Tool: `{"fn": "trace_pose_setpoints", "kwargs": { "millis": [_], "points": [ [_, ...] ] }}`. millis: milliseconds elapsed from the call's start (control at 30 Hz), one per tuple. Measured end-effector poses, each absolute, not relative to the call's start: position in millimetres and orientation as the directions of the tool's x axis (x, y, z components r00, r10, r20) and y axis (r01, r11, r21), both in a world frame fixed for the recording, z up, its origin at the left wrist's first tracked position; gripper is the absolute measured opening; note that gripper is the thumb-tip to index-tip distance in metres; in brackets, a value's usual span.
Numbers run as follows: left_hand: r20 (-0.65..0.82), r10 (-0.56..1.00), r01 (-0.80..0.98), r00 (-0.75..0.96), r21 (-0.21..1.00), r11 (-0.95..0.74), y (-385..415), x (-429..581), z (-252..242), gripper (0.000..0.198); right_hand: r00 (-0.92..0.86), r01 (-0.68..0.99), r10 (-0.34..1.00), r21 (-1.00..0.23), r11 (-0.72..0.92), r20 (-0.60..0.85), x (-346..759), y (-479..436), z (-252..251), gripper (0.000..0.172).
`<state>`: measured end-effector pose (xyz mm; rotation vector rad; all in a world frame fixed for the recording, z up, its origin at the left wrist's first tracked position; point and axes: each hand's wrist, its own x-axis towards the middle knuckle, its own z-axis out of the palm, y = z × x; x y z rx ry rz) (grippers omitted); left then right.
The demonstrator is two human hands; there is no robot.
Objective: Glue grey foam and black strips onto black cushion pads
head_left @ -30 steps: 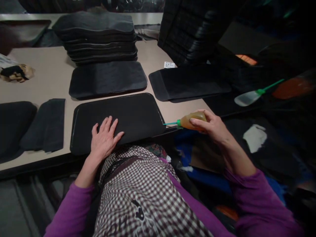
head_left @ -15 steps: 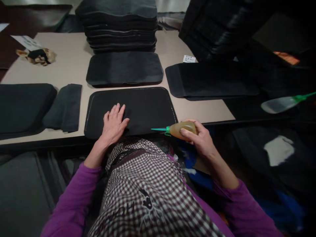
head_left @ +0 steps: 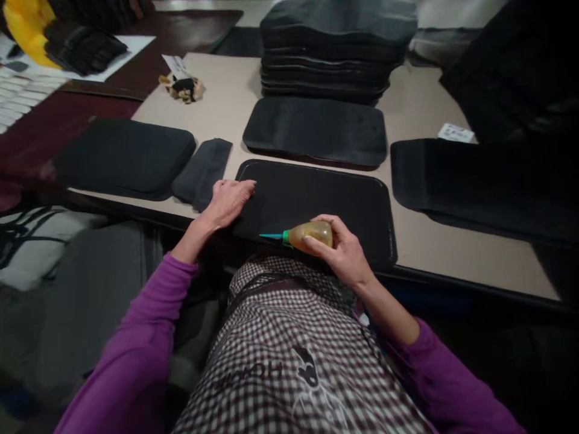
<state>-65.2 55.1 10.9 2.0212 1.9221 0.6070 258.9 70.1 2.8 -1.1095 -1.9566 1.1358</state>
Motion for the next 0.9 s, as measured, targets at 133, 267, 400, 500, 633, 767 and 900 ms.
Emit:
{"fn": "trace_pose_setpoints", "kwargs": {
  "millis": [133,267,400,500,633,767,900],
  "points": [
    [0.0,0.993,0.916,0.115,0.387,-0.107,61.3,-84.4,17.3,0.059,-0.523,0.332,0.844,-0.884,0.329,0.118,212.1,73.3,5.6,0.046],
    [-0.05,0.988,0.911,0.147,0.397,-0.115,68.1,-86.8,24.5,0.057,-0.567,0.283,0.804,-0.874,0.395,0.18,172.8,74.9,1.1,0.042],
    [-0.062,0.989,0.912,0.136,0.398,-0.1,70.6,-87.0,25.6,0.056,-0.551,0.254,0.781,-0.833,0.491,0.293,152.9,76.3,-1.7,0.041],
    [-0.05,0.989,0.905,0.139,0.412,-0.107,69.2,-89.0,22.5,0.057,-0.544,0.288,0.789,-0.819,0.496,0.286,163.8,81.2,2.8,0.043],
    [-0.029,0.989,0.905,0.143,0.409,-0.119,69.8,-92.0,16.7,0.056,-0.429,0.385,0.892,-0.864,0.325,0.144,218.6,94.5,9.8,0.05],
    [-0.001,0.989,0.905,0.145,0.403,-0.133,78.7,-93.6,11.2,0.053,-0.15,0.242,0.987,-0.97,-0.026,-0.064,293.0,106.4,9.6,0.052],
    [0.087,0.993,0.942,0.083,0.318,-0.107,87.0,-88.4,6.6,0.039,0.037,-0.159,0.975,-0.964,-0.211,-0.22,343.2,114.8,14.0,0.038]
  ]
}}
